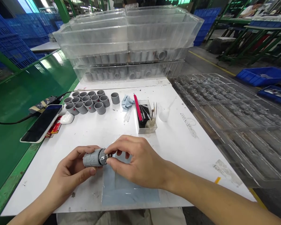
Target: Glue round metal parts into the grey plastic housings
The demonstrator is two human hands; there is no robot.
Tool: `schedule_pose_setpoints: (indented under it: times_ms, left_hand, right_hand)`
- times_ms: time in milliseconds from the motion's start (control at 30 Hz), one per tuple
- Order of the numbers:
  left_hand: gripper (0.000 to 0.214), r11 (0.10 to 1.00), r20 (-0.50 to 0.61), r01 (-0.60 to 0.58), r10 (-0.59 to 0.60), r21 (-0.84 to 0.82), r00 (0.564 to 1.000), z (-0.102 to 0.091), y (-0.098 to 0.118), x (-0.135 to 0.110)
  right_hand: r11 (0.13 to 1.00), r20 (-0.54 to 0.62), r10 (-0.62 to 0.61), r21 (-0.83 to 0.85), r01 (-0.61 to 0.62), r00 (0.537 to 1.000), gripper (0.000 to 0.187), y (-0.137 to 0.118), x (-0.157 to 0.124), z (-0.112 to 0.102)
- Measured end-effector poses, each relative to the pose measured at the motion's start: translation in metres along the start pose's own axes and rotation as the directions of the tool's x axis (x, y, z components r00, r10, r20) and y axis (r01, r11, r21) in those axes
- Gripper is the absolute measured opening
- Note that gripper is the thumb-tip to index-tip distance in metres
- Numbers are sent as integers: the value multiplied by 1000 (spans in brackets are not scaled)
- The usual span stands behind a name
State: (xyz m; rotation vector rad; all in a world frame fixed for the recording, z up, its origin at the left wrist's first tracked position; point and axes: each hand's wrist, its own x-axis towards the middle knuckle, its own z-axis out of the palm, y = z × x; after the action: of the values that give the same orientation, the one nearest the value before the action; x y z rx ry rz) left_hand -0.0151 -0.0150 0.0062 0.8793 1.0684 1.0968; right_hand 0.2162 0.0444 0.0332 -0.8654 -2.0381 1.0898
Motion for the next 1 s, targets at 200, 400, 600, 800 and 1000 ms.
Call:
schedule_pose_setpoints:
  times_ms: [200, 400, 600, 800, 1000]
  left_hand:
    - [30, 1000, 0, -8, 8, 8, 1000, 1, 1, 0]
    - [29, 1000, 7, -6, 5, 18, 1000, 1, 1, 0]
    - [29, 1000, -3, 4, -4, 18, 1000, 1, 2, 0]
    - [29, 1000, 60, -11, 11, 1, 998, -4, -2, 2]
    - [30, 995, 16, -80, 79, 67, 997, -9, -7, 3]
  right_hand:
    - [1000, -7, -12, 2, 12, 1000, 20, 0, 0, 2]
    - [1000, -6, -6, 12, 6, 1000, 20, -1, 0, 2]
    - [1000, -5, -9, 26, 10, 1000, 19, -1, 0, 2]
    - [998, 6, 0, 70, -1, 1000, 20, 3, -1, 5]
    - [986, -14, 12, 169, -9, 1000, 15, 9, 0, 8]
